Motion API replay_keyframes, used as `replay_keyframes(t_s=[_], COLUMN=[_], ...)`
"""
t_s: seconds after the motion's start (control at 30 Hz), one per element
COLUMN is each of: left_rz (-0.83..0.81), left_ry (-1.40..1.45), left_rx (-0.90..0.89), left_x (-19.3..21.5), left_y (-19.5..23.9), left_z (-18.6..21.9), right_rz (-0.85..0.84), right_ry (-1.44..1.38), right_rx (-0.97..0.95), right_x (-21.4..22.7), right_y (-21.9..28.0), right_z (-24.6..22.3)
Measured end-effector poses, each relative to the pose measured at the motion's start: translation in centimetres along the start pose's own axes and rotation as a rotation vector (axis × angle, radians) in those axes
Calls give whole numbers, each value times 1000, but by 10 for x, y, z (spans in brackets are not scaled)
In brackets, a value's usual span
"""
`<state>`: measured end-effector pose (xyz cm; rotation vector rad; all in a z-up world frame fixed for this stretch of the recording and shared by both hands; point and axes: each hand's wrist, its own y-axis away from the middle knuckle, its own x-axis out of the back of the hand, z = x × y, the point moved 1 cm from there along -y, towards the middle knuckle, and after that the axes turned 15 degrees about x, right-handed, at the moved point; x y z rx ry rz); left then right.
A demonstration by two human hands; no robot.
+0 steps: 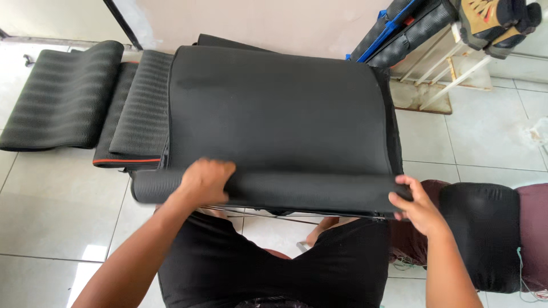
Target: The person rolls a black yoga mat tightly from one end to the other. After rolling, they secure the mat by fastening the attached straps around the rolled bundle.
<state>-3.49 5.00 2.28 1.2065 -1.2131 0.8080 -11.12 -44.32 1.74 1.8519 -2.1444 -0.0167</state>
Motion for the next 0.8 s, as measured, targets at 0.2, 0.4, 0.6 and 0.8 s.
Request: replay_keyframes(t_s=[0.2,0.4,0.6,0.8], left_rz=[1159,1062,651,117], left_ry=[20,45,81,64], left_rx=[-80,-79,36,18], left_x=[54,-45,-95,-29], left_y=[-24,-11,0,1], left_z=[2,10,27,31], right_rz=[266,239,-425,-683], right_ry=[19,653,1245,1467], right_rx=[637,271,562,501], right_x=[-4,-46,-99,-111], right_y=[-66,-74,-45,-69], right_z=[33,29,-44,63])
